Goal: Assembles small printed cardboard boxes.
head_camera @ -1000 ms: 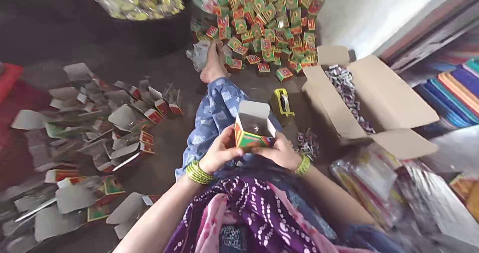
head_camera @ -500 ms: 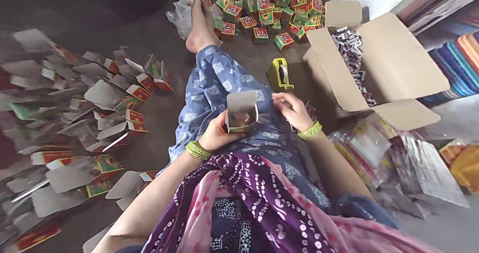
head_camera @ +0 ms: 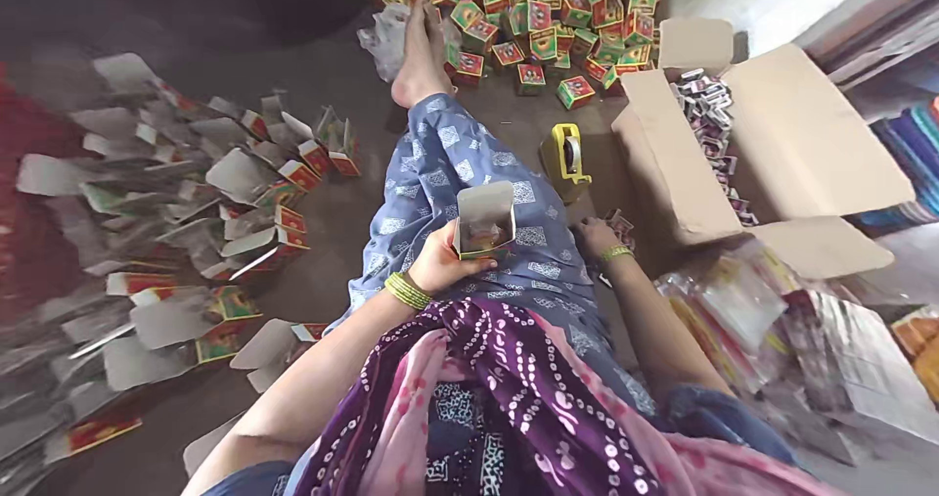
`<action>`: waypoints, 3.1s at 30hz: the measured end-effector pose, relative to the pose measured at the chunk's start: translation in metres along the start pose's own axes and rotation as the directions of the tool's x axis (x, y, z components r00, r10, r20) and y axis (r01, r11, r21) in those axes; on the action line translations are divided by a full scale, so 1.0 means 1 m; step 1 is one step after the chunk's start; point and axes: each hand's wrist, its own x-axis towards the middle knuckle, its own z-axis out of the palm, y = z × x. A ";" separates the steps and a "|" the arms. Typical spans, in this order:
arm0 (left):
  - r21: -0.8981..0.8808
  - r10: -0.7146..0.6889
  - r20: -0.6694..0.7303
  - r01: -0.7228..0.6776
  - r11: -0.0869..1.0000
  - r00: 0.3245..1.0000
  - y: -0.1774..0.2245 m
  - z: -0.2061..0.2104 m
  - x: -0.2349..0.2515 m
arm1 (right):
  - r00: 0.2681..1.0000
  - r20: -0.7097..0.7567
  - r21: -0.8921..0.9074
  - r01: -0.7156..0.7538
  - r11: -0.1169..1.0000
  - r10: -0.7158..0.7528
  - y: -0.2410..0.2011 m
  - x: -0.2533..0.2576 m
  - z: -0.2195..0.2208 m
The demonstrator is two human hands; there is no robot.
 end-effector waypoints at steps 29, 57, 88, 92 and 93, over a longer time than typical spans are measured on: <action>0.384 -0.020 -0.091 0.054 0.922 0.996 -0.003 -0.006 -0.001 | 0.409 -0.743 -0.092 0.722 0.686 -0.529 -0.224 -0.115 -0.087; 0.245 0.179 -0.116 -0.146 0.958 0.977 -0.010 0.001 -0.005 | 0.448 -0.583 -0.099 0.789 0.606 -0.678 -0.203 -0.099 -0.107; -0.133 0.058 -0.032 -0.062 0.989 0.998 0.001 0.003 -0.007 | 0.596 -0.668 0.577 0.793 0.196 -0.447 -0.176 -0.092 -0.093; -0.117 0.048 -0.016 -0.049 0.992 0.999 0.001 0.002 -0.007 | 0.570 -0.655 0.454 0.822 0.345 -0.495 -0.175 -0.094 -0.097; -0.104 0.056 -0.009 -0.057 0.993 0.998 0.001 0.001 -0.007 | 0.564 -0.662 0.442 0.826 0.351 -0.494 -0.175 -0.095 -0.097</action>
